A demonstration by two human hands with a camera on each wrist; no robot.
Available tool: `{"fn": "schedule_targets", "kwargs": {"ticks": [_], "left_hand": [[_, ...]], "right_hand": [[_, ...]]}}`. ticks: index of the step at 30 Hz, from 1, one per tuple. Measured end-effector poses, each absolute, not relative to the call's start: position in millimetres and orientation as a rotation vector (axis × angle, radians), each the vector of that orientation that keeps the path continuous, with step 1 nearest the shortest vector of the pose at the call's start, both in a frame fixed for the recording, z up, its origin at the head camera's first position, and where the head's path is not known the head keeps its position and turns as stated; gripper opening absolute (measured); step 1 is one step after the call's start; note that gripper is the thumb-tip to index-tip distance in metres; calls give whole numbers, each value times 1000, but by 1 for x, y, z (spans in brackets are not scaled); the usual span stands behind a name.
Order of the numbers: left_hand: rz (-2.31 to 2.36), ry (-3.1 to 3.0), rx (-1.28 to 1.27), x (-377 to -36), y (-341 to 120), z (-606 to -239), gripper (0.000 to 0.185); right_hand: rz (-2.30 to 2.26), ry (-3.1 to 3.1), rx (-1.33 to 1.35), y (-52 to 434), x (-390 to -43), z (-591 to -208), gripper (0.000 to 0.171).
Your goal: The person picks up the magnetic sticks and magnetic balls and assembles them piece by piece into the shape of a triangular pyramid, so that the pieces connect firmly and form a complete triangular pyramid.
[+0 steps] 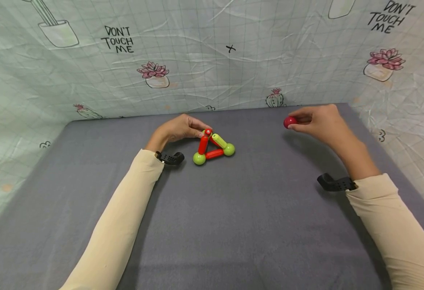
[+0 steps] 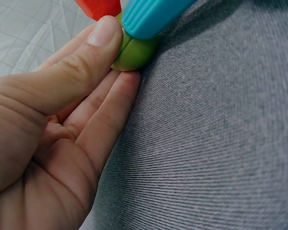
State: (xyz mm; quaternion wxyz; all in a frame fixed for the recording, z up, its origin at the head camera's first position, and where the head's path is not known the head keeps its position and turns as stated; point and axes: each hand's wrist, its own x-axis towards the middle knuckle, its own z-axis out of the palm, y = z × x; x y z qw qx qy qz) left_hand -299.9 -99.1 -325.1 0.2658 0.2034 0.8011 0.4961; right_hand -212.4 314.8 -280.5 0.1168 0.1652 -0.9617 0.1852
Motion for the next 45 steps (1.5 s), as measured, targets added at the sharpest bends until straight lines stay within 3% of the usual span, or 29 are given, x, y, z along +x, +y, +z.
{"fn": "schedule_targets", "kwargs": {"ticks": [45], "left_hand": [[1391,2111,509,-300,-100,-328,37]], "right_hand": [[579,-2774,925,213,-204,-259,31]]}}
